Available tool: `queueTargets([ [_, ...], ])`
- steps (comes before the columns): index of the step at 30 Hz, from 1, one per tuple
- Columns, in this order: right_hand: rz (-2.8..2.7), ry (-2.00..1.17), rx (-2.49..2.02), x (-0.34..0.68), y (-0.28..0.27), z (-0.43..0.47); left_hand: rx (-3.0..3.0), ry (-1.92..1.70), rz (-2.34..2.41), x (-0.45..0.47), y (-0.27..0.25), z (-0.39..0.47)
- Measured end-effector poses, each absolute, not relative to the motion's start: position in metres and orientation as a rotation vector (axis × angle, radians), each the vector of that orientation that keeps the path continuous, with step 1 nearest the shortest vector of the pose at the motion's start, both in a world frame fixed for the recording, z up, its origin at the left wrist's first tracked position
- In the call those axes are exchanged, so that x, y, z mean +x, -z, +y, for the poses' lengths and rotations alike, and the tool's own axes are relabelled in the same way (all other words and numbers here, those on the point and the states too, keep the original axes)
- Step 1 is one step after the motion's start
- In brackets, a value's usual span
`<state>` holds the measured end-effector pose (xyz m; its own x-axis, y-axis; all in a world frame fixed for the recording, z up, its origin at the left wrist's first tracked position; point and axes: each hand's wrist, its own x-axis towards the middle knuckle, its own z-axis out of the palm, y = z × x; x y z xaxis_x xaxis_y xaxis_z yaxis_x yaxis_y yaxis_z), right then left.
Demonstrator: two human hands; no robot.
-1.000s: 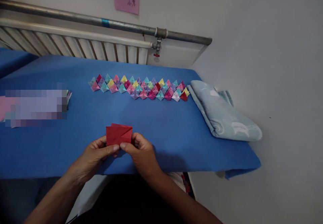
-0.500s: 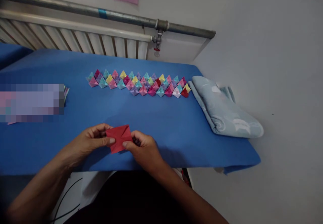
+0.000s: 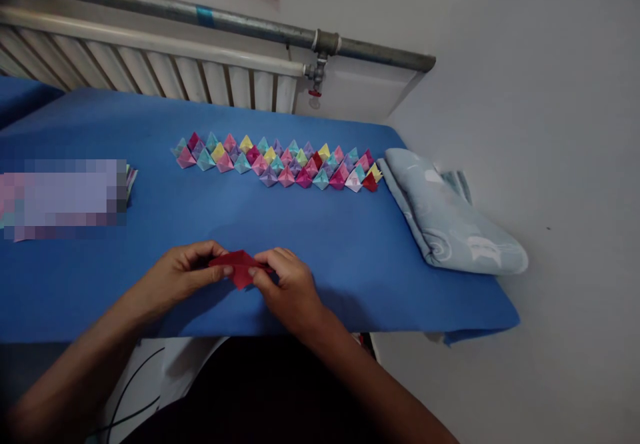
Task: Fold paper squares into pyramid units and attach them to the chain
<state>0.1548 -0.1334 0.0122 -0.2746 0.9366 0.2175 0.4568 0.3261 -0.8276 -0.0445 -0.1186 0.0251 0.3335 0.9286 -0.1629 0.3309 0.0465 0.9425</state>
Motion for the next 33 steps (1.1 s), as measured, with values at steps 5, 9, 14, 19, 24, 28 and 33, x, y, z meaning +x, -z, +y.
queueTargets([
  [5,-2.201,-0.169,-0.938,0.163,-0.002,-0.129,2.329,-1.011,1.222,-0.042,-0.007,-0.129],
  [9,-2.328,-0.054,-0.835,0.169,0.005,-0.138,2.673,-1.022,1.196,-0.040,0.011,-0.144],
  [14,-2.479,-0.167,-0.844,0.175,0.010,-0.154,2.655,-0.854,1.218,-0.041,0.016,-0.166],
  [19,-2.556,-0.288,-0.916,0.180,0.005,-0.161,2.607,-0.723,1.243,-0.046,0.011,-0.177],
  [24,-2.487,-0.360,-1.010,0.181,0.006,-0.167,2.595,-0.726,1.226,-0.052,0.013,-0.177],
  [28,-2.413,-0.356,-1.117,0.180,0.008,-0.171,2.600,-0.777,1.221,-0.054,0.016,-0.175],
  [33,-2.290,-0.432,-1.186,0.179,0.009,-0.172,2.512,-0.796,1.272,-0.053,0.017,-0.173],
])
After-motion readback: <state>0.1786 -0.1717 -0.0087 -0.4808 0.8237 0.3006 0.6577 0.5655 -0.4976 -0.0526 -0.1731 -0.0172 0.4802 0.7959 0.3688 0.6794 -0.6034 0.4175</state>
